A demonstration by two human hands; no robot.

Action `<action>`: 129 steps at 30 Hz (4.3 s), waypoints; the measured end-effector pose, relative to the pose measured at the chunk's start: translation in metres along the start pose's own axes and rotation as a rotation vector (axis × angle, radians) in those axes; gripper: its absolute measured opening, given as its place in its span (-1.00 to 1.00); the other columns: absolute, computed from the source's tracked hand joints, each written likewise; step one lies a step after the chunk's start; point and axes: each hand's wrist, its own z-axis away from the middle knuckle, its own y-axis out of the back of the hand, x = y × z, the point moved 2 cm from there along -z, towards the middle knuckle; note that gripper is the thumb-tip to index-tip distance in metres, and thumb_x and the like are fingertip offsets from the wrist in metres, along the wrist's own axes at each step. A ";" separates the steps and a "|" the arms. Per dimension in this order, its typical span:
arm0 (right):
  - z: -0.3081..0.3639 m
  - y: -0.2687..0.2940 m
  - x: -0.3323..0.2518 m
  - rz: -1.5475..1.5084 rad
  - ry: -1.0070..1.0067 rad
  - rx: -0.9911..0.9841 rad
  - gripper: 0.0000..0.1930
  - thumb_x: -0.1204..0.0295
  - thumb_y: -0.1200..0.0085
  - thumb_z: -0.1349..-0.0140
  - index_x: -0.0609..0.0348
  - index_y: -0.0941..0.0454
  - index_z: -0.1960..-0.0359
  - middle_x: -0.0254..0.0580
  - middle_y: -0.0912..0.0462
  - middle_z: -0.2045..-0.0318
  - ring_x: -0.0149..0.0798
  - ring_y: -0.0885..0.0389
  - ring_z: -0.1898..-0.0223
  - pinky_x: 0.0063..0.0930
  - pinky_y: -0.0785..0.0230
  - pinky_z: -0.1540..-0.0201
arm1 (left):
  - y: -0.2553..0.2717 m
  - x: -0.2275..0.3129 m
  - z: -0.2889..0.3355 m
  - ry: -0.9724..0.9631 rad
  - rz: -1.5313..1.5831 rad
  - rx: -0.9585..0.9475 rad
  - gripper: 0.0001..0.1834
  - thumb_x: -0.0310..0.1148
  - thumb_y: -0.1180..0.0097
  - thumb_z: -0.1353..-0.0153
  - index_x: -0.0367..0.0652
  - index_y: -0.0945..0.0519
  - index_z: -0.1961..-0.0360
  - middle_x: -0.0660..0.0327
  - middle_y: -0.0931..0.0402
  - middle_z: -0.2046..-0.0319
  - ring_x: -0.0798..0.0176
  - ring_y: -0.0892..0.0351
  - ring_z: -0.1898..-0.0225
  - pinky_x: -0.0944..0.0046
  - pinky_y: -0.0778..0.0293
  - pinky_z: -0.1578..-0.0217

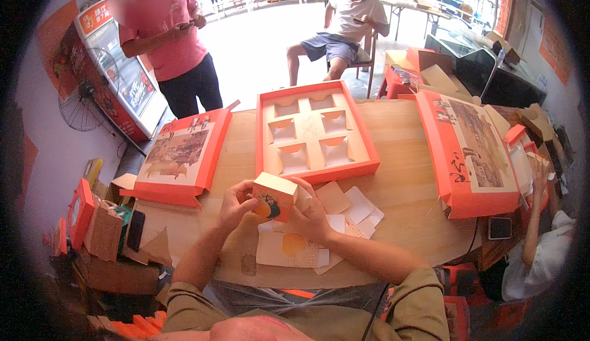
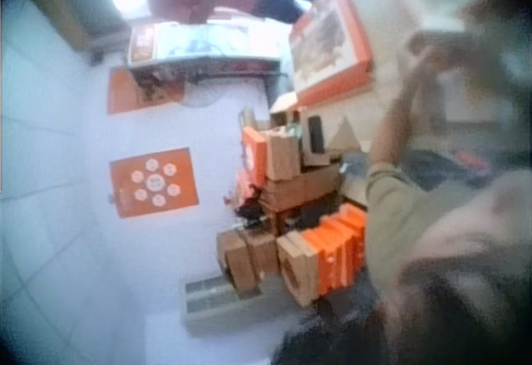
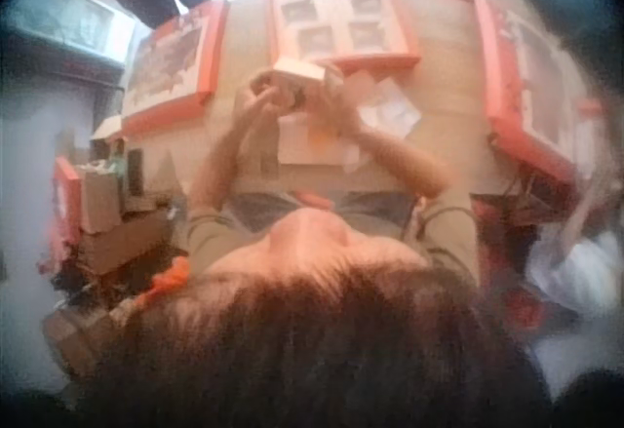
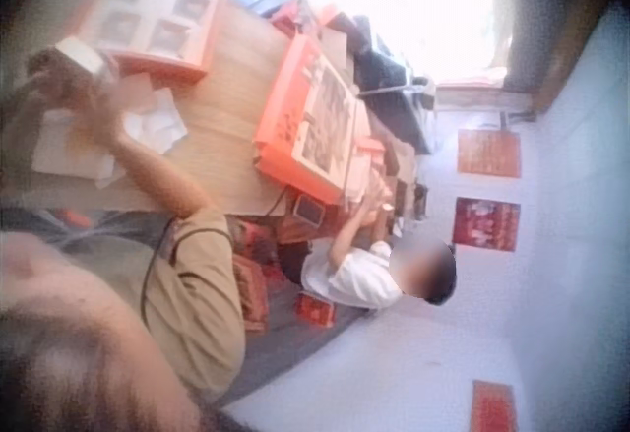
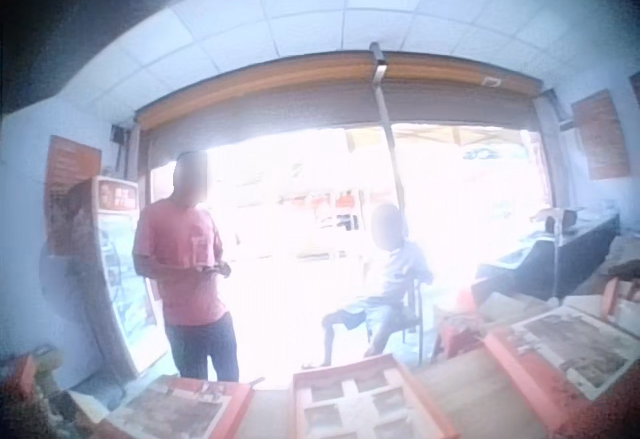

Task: The person assembles cardboard gift boxes by folding pre-cut pieces, placing cardboard divider inserts into the boxes, and stacking the completed boxes and components on a table.

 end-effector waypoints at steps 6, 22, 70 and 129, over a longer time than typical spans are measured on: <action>0.004 0.008 0.004 0.292 0.160 0.025 -0.42 0.46 -0.14 -0.46 0.14 -0.16 -0.43 -0.12 -0.55 -0.17 -0.29 -0.55 -0.20 -0.35 -0.47 -0.23 | 0.006 -0.012 -0.003 0.025 -0.005 0.024 -0.56 -0.37 -0.38 -0.20 -0.28 -0.56 -0.07 0.25 -0.61 0.15 0.43 -0.60 0.15 0.37 -0.57 0.13; 0.003 0.015 0.012 0.280 0.083 -0.003 -0.52 0.36 -0.06 -0.53 0.10 -0.24 -0.39 -0.24 -0.59 0.00 -0.46 -0.55 0.00 -0.52 -0.50 0.01 | 0.015 -0.009 -0.002 0.015 -0.107 0.130 -0.65 -0.30 -0.39 -0.08 -0.15 -0.47 0.23 0.33 -0.54 0.29 0.46 -0.53 0.32 0.40 -0.48 0.31; 0.009 0.000 -0.007 0.401 -0.004 -0.252 -0.14 0.26 -0.56 -0.08 0.22 -0.31 -0.36 -0.04 -0.64 -0.11 -0.21 -0.62 -0.16 -0.33 -0.50 -0.17 | 0.007 0.009 0.006 -0.433 -0.503 0.242 -0.79 -0.39 -0.21 -0.36 -0.32 -0.71 0.12 0.17 -0.74 0.24 0.33 -0.70 0.19 0.24 -0.59 0.17; -0.008 0.029 0.040 -0.669 -0.124 -0.064 -0.38 -0.19 0.36 -0.56 0.12 -0.47 -0.10 -0.28 -0.65 0.20 -0.33 -0.62 0.13 -0.38 -0.51 -0.02 | -0.015 -0.033 0.006 -0.154 -0.555 -0.347 -0.24 -0.24 -0.27 -0.36 -0.15 -0.20 -0.48 0.05 -0.66 -0.05 0.20 -0.71 0.03 0.20 -0.61 0.07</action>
